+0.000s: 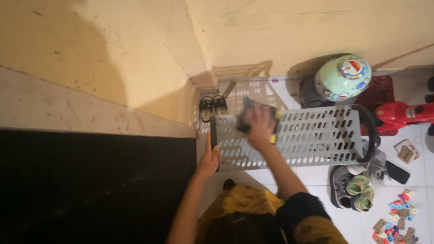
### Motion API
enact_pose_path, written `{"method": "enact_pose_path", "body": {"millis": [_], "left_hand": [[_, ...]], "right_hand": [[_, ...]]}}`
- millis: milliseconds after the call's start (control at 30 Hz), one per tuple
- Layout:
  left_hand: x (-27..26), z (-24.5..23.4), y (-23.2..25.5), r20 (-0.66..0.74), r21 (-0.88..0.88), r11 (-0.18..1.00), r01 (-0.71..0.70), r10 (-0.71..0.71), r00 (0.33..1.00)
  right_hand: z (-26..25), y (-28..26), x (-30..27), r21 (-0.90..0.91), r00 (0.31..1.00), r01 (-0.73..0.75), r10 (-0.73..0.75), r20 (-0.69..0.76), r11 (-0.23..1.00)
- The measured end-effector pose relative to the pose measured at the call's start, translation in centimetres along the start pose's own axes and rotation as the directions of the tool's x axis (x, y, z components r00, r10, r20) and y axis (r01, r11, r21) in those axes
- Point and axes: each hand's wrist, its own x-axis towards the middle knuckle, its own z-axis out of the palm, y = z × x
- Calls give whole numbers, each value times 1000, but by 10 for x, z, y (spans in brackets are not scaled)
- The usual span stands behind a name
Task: The person wipes a white plastic shelf unit with a gray cloth. They remove a shelf panel, wipe it thoroughly, and reattach it to the frame. The person continues wiping the remaining shelves and vertical supports of the unit.
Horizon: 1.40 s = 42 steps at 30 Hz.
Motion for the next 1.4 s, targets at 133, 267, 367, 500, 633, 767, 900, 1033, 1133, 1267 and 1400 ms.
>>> {"method": "enact_pose_path", "body": {"millis": [133,267,367,500,633,767,900,1033,1133,1267,1400], "left_hand": [[-1,0,4,-8,-9,1000,22,-22,1000],[-4,4,8,-34,-46,999,-22,21,999],[-1,1,14,-7,9,999,36,-36,999],[-2,1,16,41,-54,997,60,-58,998],[-2,1,13,7,-59,997,48,-48,999],[2,7,6,11,-97,995,26,-25,1000],[7,10,-3,-23,-62,998,17,-19,1000],[9,11,-7,1,-126,992,5,-5,1000],[9,13,-6,29,-230,973,32,-26,999],[10,19,-13,18,-232,967,106,-104,994],[19,26,-28,27,-318,932,172,-172,985]], "right_hand": [[-2,-86,-17,-55,968,223,-215,134,973],[-8,-87,-32,-34,941,332,-328,86,943],[-2,-71,-48,-108,892,453,-451,44,885],[12,-63,-92,-90,787,613,-596,161,785],[12,-45,-123,-59,742,655,-626,239,753],[5,8,-145,-78,677,728,-694,244,681],[-4,52,-145,-53,694,695,-650,310,717],[-30,50,-108,263,891,409,-445,92,874],[-58,18,-61,605,977,198,-205,-58,771],[-60,-43,19,529,923,-240,23,383,814],[-15,-85,65,571,908,326,-417,31,753]]}}
